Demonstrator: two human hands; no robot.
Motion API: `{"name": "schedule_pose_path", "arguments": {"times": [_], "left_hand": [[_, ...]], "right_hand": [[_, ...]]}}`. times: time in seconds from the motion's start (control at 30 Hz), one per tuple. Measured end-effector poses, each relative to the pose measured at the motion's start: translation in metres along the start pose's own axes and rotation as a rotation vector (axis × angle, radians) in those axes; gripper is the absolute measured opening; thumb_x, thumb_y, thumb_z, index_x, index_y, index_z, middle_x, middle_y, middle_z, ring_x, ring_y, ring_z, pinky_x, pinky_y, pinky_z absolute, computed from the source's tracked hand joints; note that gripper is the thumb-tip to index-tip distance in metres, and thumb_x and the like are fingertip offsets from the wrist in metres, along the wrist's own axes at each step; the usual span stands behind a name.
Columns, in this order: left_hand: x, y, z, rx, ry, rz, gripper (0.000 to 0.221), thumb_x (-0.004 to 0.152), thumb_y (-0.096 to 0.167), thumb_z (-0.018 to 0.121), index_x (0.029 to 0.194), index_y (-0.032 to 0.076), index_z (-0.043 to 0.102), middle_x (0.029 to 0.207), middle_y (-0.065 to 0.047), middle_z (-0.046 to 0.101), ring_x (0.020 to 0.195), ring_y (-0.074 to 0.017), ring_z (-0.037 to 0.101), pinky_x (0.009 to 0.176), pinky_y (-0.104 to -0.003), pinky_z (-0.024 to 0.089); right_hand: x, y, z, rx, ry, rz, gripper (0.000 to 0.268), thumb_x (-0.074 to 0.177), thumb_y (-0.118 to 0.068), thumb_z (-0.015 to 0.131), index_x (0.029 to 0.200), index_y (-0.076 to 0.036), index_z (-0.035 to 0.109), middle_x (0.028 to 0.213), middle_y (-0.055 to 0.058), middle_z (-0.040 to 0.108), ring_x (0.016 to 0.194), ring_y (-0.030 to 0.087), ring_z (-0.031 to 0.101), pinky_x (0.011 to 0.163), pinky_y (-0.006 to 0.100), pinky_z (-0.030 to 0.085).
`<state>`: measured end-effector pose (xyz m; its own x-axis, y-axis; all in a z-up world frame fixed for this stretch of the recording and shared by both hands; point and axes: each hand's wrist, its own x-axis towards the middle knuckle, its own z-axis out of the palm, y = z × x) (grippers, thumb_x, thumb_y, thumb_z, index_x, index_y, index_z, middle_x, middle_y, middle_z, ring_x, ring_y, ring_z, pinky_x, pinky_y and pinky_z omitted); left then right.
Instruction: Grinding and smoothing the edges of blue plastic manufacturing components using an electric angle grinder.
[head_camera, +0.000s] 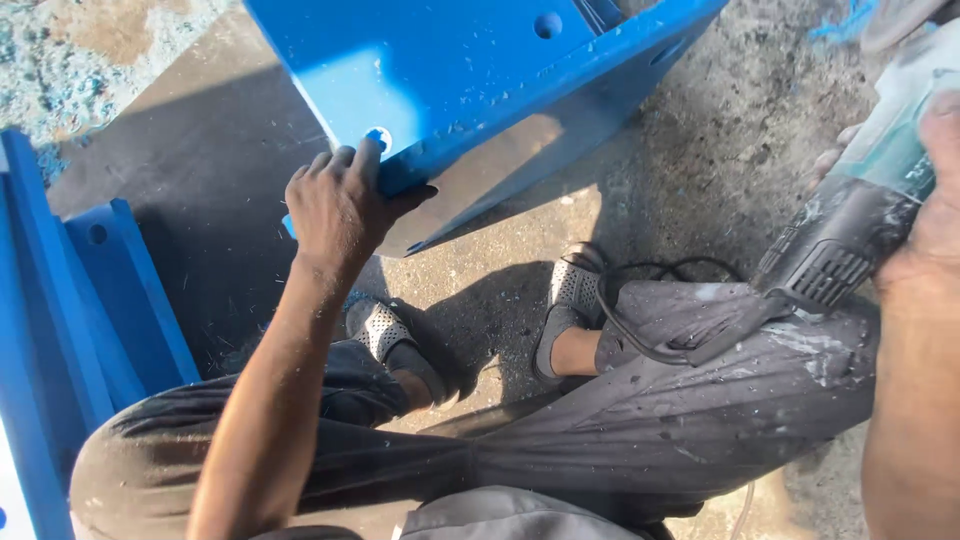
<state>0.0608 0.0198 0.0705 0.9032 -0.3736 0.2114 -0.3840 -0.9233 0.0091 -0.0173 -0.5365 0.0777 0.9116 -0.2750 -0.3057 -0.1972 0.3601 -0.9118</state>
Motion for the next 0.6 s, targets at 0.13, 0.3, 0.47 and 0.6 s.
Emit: {"name": "schedule_pose_path", "arguments": {"times": [0.13,0.3,0.47,0.6], "left_hand": [[-0.030,-0.015,-0.011,-0.099,0.193,-0.169,0.066,0.077,0.066,0.086,0.103,0.009,0.065,0.085,-0.010,0.072,0.079,-0.0270,0.071,0.066,-0.043,0.054],[-0.062,-0.015,-0.007,-0.677,0.318,-0.504,0.054,0.080,0.038,0.097,0.110,0.005,0.067,0.096,-0.011,0.074,0.087,-0.0185,0.075,0.075,-0.035,0.061],[-0.071,-0.008,0.064,-1.009,0.325,-0.647,0.057,0.071,0.027,0.099,0.106,0.003,0.062,0.095,-0.007,0.076,0.089,-0.0160,0.073,0.078,-0.031,0.061],[-0.073,-0.003,0.086,-1.132,0.306,-0.639,0.048,0.077,0.023,0.098,0.106,0.006,0.065,0.098,-0.006,0.077,0.091,-0.0157,0.075,0.082,-0.031,0.061]], "right_hand": [[-0.012,-0.038,0.083,-0.221,0.041,-0.178,0.058,0.099,-0.038,0.076,0.139,-0.003,0.055,0.107,0.009,0.068,0.090,0.027,0.070,0.083,0.046,0.061],[0.043,-0.055,0.074,-0.612,-0.224,-0.539,0.063,0.097,-0.021,0.085,0.145,0.004,0.052,0.122,0.010,0.066,0.107,0.021,0.070,0.102,0.040,0.062],[0.063,-0.081,0.115,-1.469,-0.216,-0.746,0.081,0.083,-0.038,0.095,0.132,0.010,0.051,0.116,0.025,0.068,0.106,0.031,0.070,0.094,0.044,0.057],[0.029,-0.088,0.143,-1.928,0.018,-0.628,0.089,0.074,-0.047,0.098,0.132,0.007,0.057,0.109,0.031,0.071,0.098,0.043,0.071,0.086,0.049,0.058]]}}
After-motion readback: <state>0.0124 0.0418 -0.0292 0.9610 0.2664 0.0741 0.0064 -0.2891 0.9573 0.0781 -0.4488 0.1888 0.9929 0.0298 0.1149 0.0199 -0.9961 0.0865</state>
